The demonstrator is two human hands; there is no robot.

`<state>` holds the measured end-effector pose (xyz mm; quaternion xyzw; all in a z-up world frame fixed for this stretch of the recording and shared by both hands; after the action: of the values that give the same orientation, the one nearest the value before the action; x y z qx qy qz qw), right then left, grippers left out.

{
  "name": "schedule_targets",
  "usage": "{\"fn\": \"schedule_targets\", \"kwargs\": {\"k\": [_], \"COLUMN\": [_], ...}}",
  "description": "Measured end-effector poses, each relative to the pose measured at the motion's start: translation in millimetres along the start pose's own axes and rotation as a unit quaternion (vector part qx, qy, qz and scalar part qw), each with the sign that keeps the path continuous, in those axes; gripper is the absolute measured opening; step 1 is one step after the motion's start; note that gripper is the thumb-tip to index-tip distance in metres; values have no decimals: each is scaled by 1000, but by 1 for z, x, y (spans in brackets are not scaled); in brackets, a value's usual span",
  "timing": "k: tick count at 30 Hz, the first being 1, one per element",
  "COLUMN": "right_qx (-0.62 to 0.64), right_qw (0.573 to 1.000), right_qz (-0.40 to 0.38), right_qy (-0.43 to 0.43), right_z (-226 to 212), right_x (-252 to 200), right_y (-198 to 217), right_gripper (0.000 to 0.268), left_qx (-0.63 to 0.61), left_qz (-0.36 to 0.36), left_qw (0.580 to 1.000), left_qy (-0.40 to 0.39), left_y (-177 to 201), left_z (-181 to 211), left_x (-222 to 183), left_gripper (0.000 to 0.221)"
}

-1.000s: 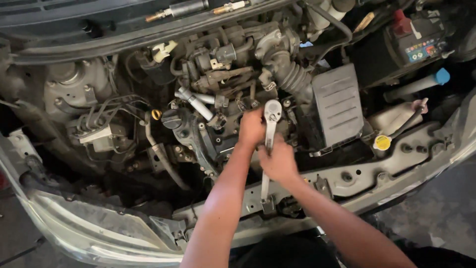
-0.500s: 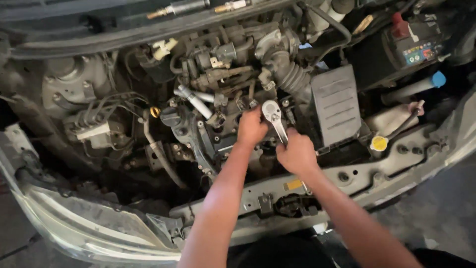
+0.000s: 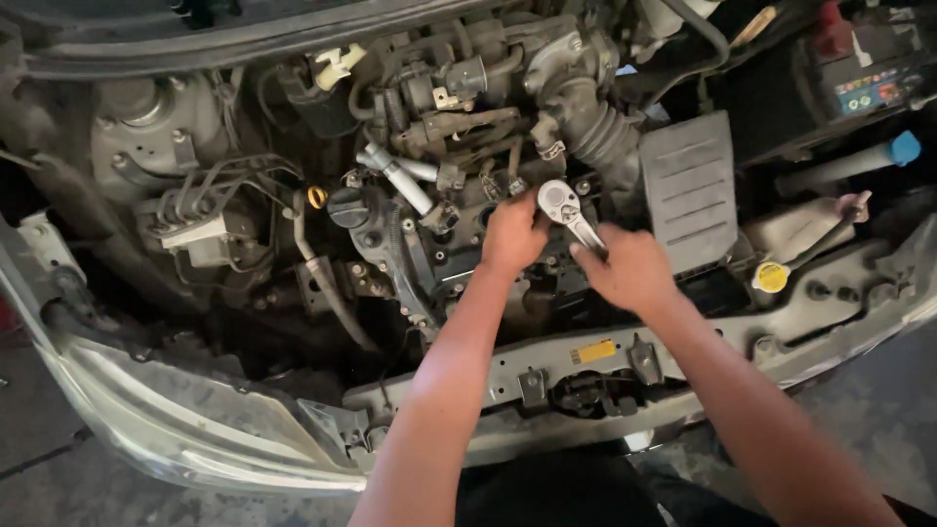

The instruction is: Removing and inspecting ignition coils and spark plugs from a vehicle engine using a ratchet

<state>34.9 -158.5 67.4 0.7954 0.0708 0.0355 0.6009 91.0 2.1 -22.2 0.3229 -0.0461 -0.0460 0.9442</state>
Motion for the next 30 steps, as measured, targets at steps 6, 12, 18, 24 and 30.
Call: {"fn": "schedule_targets", "kwargs": {"k": [6, 12, 18, 24, 30], "right_qx": [223, 497, 645, 698, 728], "right_qw": [971, 859, 732, 667, 620], "right_qz": [39, -116, -129, -40, 32], "right_qy": [76, -45, -177, -259, -293], "right_z": [-29, -11, -8, -28, -30], "right_x": [34, 50, 32, 17, 5], "right_y": [16, -18, -42, -45, -51], "right_gripper": [60, 60, 57, 54, 49], "left_qx": [-76, -105, -49, -39, -80], "left_qz": [35, 82, 95, 91, 80], "left_qw": [995, 985, 983, 985, 981], "left_qy": [-60, -109, -151, -144, -155], "left_y": [14, 14, 2, -30, -15], "left_z": [14, 12, 12, -29, -14], "left_x": [-6, -11, -7, -1, 0], "left_gripper": [32, 11, 19, 27, 27]}}
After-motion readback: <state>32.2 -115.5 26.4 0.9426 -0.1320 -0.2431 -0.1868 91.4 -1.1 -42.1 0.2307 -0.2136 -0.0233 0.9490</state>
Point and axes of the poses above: each hand's wrist, its own x-axis towards the middle knuckle, its own y-axis out of the back of the hand, z = x × y, the point moved 9 cm from there along x, towards the middle knuckle, and after that the axes turned 4 degrees about -y, right-handed, at the moved point
